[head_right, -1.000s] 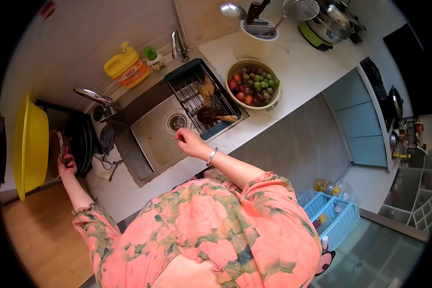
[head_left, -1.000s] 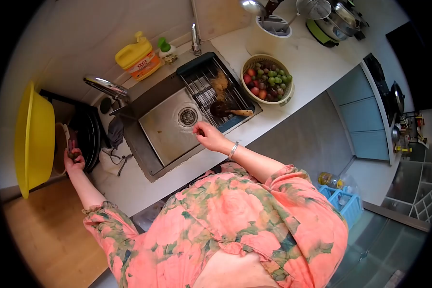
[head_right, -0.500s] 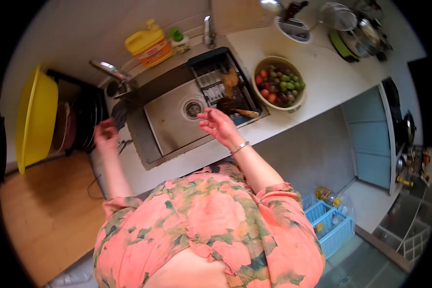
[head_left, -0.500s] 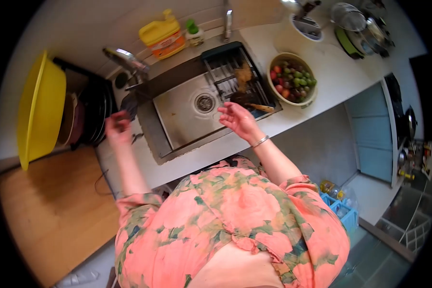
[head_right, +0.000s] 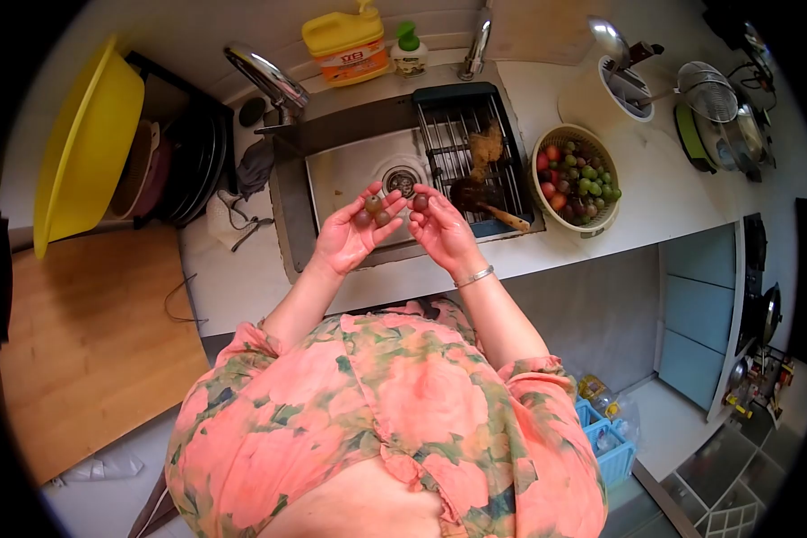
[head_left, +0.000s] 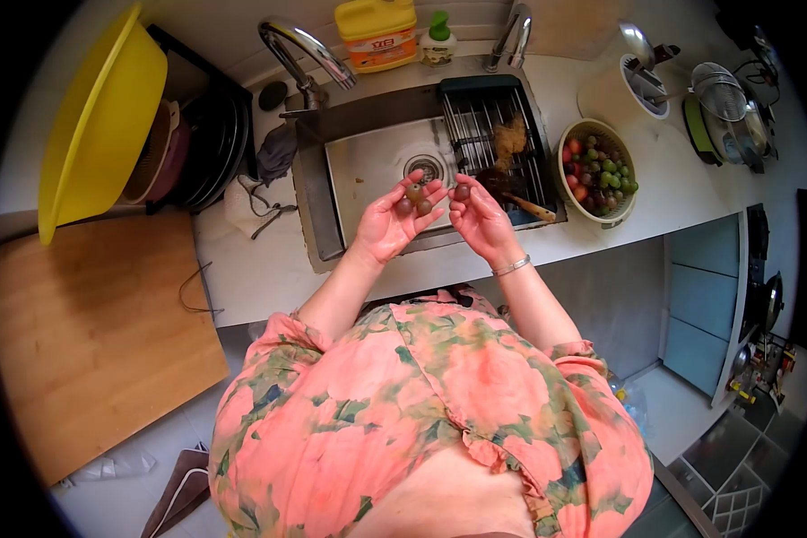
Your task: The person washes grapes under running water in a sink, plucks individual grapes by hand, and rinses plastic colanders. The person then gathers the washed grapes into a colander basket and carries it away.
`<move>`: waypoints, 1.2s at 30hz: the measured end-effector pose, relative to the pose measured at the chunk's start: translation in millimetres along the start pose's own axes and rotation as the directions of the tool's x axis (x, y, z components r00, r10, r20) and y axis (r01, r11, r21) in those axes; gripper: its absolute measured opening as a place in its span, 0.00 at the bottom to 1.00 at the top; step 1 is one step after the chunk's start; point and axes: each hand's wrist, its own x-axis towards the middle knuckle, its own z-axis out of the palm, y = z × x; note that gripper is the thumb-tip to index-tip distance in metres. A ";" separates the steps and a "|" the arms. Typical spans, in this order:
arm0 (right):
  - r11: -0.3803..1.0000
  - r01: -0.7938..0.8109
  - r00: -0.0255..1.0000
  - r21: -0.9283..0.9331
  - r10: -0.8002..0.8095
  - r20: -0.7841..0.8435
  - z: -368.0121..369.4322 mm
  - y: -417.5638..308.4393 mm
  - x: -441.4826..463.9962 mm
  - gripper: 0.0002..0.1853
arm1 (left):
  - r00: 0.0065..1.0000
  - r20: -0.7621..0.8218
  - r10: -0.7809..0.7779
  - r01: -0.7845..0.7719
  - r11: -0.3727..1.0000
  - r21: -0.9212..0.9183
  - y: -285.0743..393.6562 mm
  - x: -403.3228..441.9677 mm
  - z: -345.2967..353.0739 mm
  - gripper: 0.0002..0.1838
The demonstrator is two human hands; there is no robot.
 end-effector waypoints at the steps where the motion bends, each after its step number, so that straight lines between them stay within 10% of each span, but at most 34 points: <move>1: 1.000 -0.001 1.000 -0.031 0.000 -0.020 2.1 -1.5 -0.6 0.18 | 1.000 0.015 -0.001 0.001 1.000 0.011 0.1 -0.7 0.0 0.18; 15: 0.965 0.018 1.000 -0.261 -0.019 0.000 37.7 0.6 -5.0 0.15 | 0.998 0.064 0.004 -0.019 0.969 0.248 15.2 -15.4 -1.9 0.17; 30: 0.992 -0.123 0.992 0.027 0.122 0.017 30.2 12.6 -2.2 0.11 | 0.991 -0.129 0.035 -0.026 0.998 0.064 17.4 -9.1 9.4 0.11; 33: 0.975 0.060 0.996 -0.213 -0.072 -0.049 42.8 15.5 -2.1 0.08 | 0.984 -0.155 0.088 -0.071 0.992 0.108 14.5 -8.0 12.3 0.13; 35: 0.450 0.369 0.905 -0.814 -0.375 0.202 45.7 13.4 -2.8 0.16 | 0.982 -0.151 0.109 -0.089 0.987 0.134 13.6 -7.6 14.2 0.14; 36: 0.400 0.347 0.905 -0.848 -0.380 0.190 54.9 9.9 -5.0 0.23 | 0.984 -0.142 0.105 -0.086 0.987 0.137 13.2 -8.0 14.6 0.16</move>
